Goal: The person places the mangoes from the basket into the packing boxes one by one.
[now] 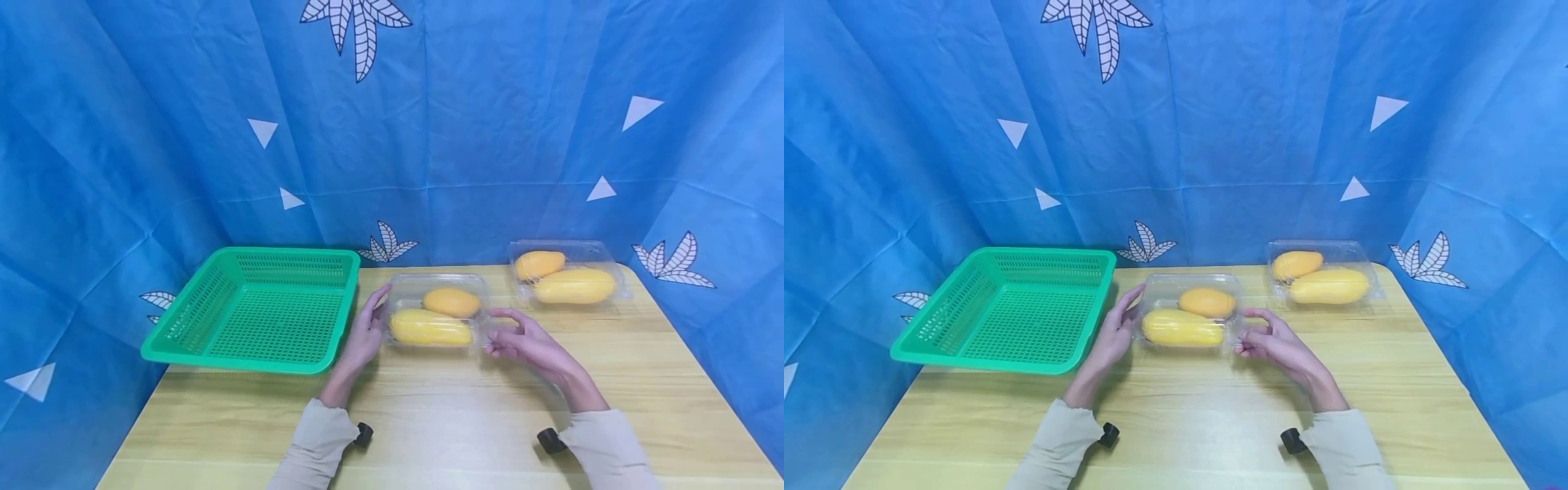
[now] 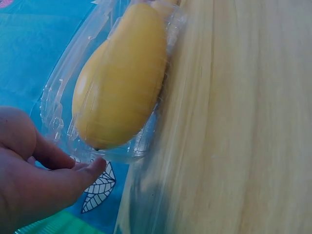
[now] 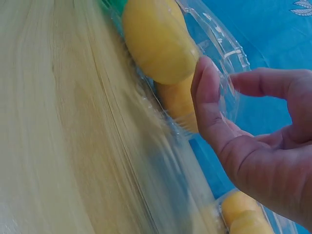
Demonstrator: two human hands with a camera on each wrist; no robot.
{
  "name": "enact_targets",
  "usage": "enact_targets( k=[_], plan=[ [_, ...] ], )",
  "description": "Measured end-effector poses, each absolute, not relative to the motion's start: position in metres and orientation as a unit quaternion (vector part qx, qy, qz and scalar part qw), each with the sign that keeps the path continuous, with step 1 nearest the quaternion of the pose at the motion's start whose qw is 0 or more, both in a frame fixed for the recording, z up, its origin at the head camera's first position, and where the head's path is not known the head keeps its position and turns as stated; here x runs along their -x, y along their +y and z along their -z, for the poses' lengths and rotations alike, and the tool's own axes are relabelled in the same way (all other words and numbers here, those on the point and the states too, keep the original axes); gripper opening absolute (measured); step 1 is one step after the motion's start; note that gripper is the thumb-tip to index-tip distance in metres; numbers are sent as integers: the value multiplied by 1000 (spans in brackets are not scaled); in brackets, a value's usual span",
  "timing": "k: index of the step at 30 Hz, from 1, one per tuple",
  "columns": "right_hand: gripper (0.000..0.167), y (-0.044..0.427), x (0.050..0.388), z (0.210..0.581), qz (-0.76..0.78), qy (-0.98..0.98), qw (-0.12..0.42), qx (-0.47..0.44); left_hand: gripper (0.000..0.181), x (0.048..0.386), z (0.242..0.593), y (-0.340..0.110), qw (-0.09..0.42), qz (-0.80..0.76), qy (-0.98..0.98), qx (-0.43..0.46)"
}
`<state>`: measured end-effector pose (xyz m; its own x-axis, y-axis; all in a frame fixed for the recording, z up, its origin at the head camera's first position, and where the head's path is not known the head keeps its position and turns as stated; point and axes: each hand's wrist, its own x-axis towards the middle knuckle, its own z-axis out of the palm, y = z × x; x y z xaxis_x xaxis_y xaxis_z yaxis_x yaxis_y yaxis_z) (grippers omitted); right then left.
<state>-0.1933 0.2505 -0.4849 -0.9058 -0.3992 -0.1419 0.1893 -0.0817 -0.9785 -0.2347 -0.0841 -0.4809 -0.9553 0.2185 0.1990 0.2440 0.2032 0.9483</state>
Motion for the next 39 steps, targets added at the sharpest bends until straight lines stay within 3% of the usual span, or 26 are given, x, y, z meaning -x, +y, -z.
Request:
enact_targets(
  k=[7,10,13,16,19,22,29,39],
  plan=[
    [68,247,193,483,737,648,188,48,69,217,456,-76,125,527,-826,153],
    [67,246,192,481,737,648,185,43,59,205,441,-67,144,529,-818,172],
    [67,244,193,481,739,648,182,37,43,191,433,-54,106,545,-807,204],
    [66,242,193,481,743,645,175,28,31,180,435,-41,21,545,-807,226],
    [66,240,194,482,749,641,168,20,27,173,446,-29,-71,535,-808,236],
    [65,238,194,483,753,637,164,11,29,170,460,-18,-131,544,-796,233],
    [66,237,194,482,758,632,163,8,36,173,484,6,-193,671,-707,114],
    [67,235,195,483,736,658,158,20,37,180,501,28,-211,800,-561,-39]
  ],
)
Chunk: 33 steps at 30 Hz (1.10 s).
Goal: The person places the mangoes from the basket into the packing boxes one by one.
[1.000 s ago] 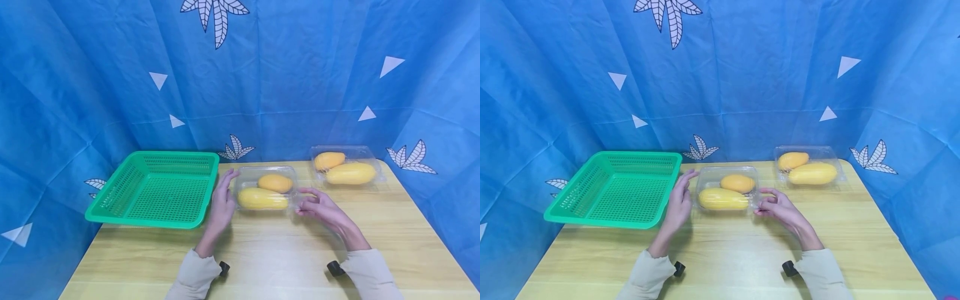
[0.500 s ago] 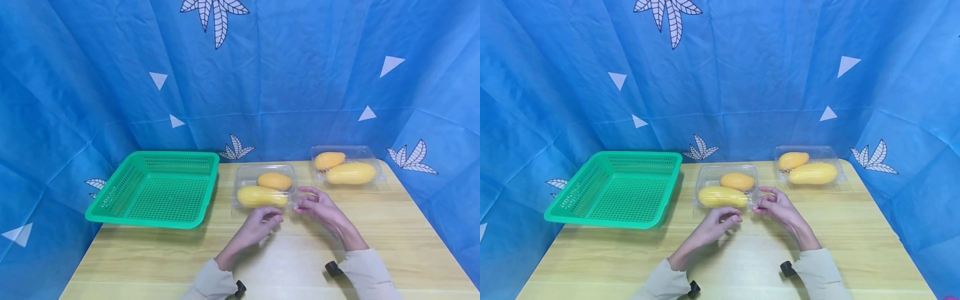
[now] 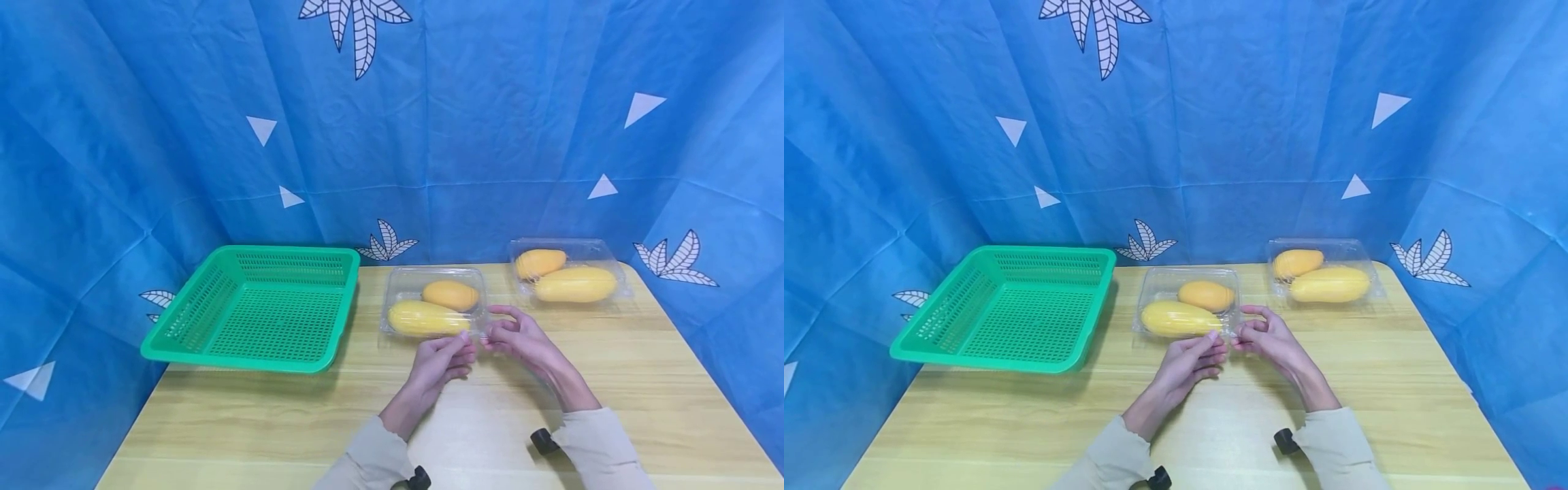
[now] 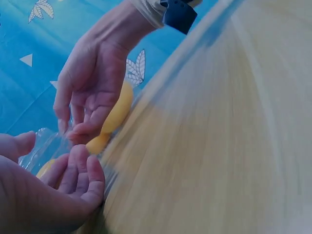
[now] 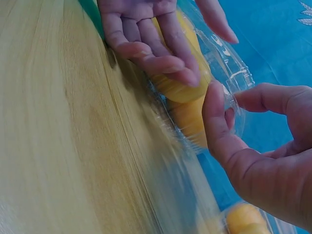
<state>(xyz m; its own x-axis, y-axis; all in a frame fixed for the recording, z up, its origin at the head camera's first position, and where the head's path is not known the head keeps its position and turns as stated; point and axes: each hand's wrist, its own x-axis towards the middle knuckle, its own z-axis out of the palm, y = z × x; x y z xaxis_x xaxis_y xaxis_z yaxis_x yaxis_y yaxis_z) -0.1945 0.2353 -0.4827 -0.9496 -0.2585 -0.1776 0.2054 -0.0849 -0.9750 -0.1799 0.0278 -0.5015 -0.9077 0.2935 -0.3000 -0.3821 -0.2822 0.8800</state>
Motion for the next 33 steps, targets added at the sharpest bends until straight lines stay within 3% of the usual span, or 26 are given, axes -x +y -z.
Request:
enact_targets(
  k=[13,18,25,33],
  plan=[
    [65,238,200,484,712,682,166,14,30,183,503,48,189,-830,512,116],
    [59,244,199,484,718,674,174,4,28,183,503,54,173,-825,523,123],
    [35,250,197,488,724,660,198,27,28,181,504,59,162,-815,541,131],
    [26,251,199,486,706,683,188,9,24,184,501,67,161,-818,532,147]
  ],
)
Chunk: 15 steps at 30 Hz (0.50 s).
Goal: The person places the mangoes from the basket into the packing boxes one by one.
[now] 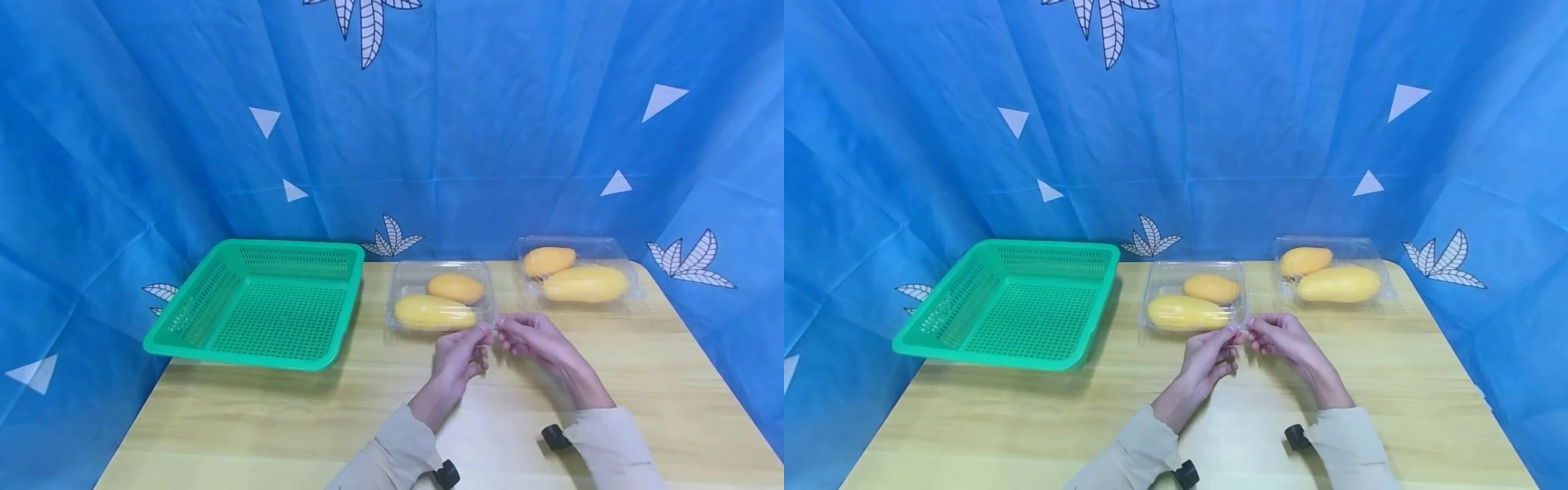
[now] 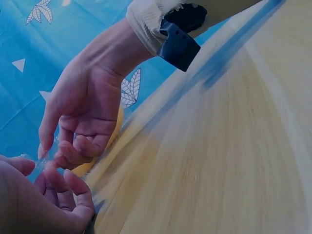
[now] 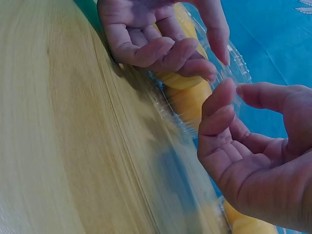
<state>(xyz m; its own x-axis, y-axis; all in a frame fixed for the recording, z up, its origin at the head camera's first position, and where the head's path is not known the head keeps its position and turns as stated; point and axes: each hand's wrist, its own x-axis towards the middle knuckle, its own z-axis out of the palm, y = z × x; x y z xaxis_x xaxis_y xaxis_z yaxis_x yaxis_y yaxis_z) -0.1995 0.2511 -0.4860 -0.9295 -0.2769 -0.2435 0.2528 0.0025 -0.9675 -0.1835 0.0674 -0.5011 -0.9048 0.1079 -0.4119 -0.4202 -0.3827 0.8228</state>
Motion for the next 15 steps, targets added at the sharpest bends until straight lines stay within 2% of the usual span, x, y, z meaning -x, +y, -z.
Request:
enact_targets(
  k=[15],
  plan=[
    [27,248,203,487,687,708,163,0,21,189,497,75,180,-826,500,188]
  ],
)
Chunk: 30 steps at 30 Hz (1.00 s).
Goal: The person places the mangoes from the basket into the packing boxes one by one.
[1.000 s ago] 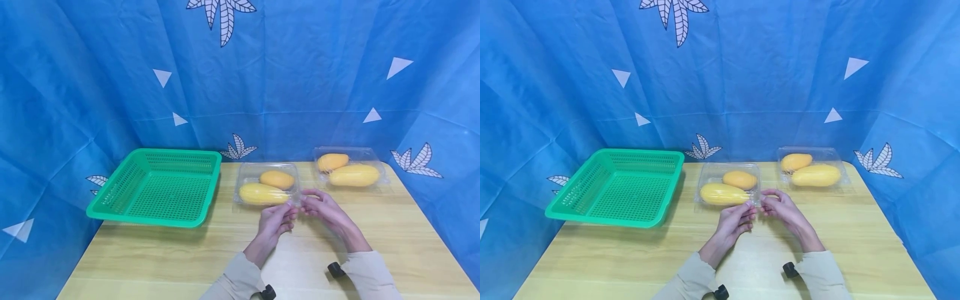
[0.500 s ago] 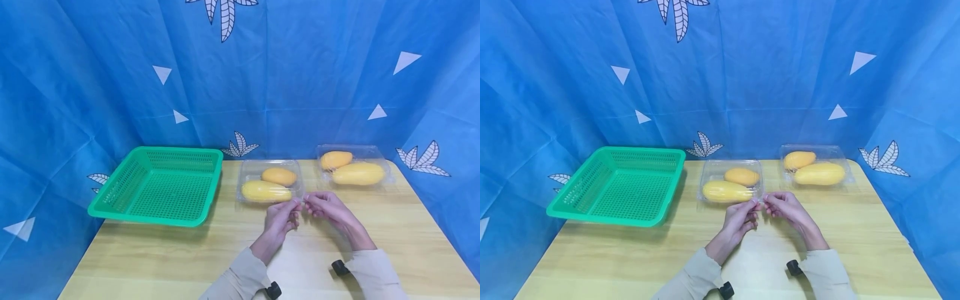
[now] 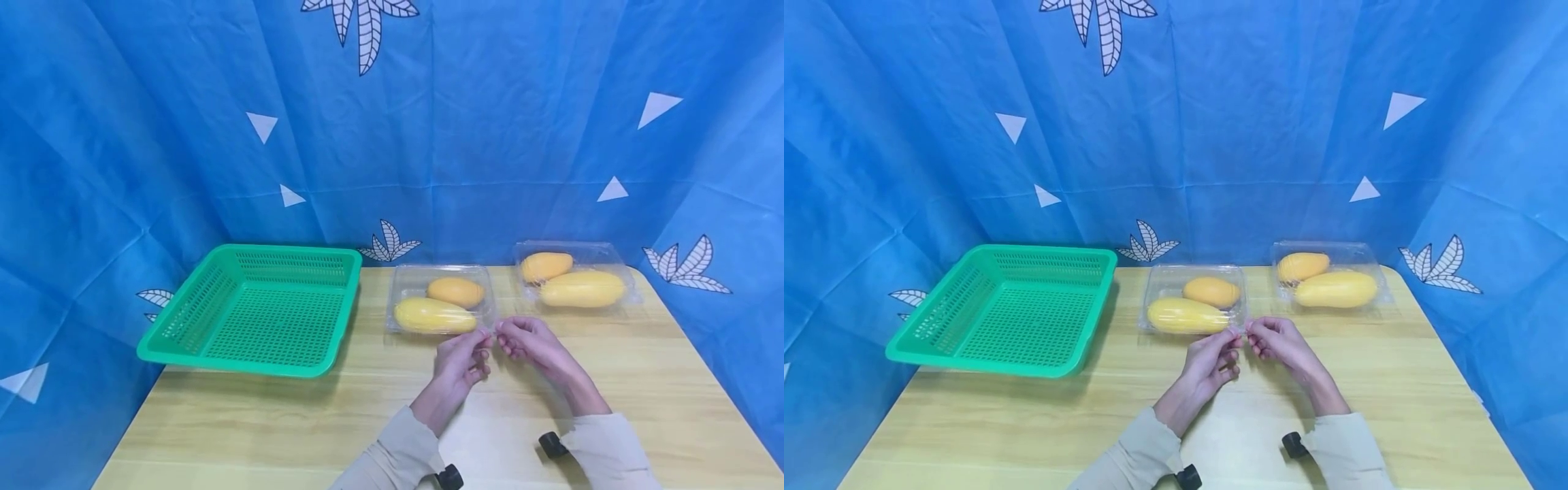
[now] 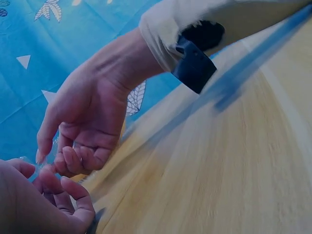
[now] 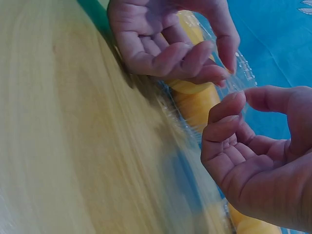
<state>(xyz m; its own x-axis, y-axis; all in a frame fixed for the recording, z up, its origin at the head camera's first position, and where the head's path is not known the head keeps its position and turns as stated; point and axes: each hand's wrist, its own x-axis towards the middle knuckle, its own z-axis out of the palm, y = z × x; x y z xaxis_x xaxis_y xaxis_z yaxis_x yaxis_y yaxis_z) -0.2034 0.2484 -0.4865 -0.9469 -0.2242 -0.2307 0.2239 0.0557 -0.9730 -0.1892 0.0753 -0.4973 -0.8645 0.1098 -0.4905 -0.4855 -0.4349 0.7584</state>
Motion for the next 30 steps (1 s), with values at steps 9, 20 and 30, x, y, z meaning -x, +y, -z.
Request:
enact_targets(
  k=[9,20,30],
  plan=[
    [29,247,202,488,691,705,160,-7,20,191,498,77,182,-824,499,196],
    [28,250,208,487,672,725,147,-10,17,193,493,90,151,-819,503,231],
    [31,250,212,486,665,734,139,-16,15,197,492,96,135,-814,511,240]
  ],
)
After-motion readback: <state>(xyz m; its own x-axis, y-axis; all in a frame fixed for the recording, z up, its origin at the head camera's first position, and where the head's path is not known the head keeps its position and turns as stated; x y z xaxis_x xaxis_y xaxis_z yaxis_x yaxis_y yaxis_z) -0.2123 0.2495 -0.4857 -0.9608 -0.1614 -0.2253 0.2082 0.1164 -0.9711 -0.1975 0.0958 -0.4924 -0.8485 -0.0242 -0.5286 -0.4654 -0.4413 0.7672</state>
